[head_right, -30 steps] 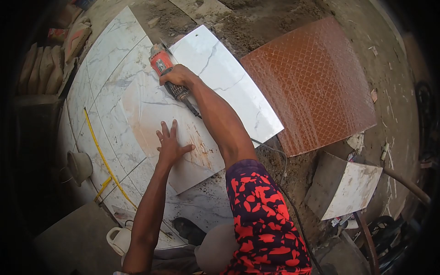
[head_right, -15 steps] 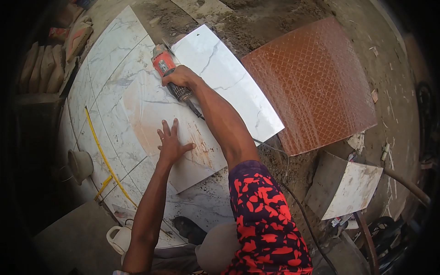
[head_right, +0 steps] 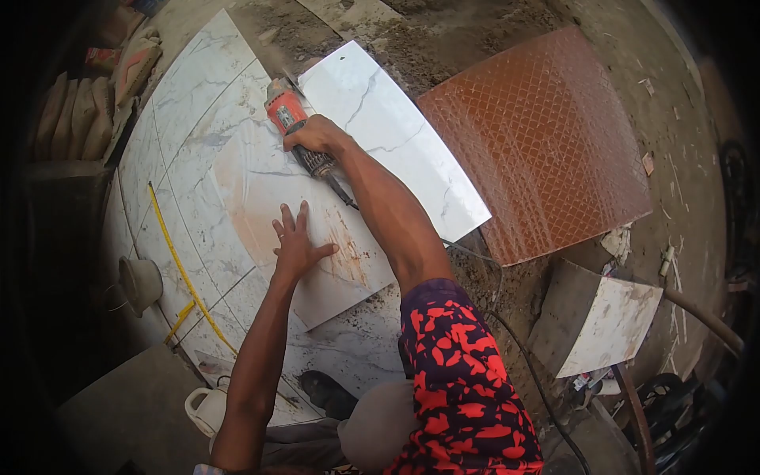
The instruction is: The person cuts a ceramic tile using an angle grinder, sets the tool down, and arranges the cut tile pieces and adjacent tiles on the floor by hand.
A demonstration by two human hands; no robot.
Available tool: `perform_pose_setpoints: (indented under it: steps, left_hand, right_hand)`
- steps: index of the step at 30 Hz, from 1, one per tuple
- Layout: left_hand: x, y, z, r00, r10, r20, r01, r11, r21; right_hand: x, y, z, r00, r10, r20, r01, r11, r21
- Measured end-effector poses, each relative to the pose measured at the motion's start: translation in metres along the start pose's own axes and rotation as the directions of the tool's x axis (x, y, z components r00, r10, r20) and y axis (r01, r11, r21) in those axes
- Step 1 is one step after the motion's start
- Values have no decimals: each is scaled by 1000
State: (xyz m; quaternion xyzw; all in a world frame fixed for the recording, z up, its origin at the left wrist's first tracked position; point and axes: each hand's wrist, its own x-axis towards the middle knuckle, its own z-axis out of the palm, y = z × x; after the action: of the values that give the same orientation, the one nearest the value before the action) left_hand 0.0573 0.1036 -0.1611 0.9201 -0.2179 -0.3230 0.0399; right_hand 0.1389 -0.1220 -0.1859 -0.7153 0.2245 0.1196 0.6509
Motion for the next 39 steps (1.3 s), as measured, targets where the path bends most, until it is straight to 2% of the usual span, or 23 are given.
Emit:
perform_pose_setpoints:
  steps: [39]
  left_hand:
    - [0, 0, 0, 1000, -10, 8, 10, 1000, 5]
  right_hand:
    - [-34, 15, 1, 1000, 2, 8, -2, 999, -36]
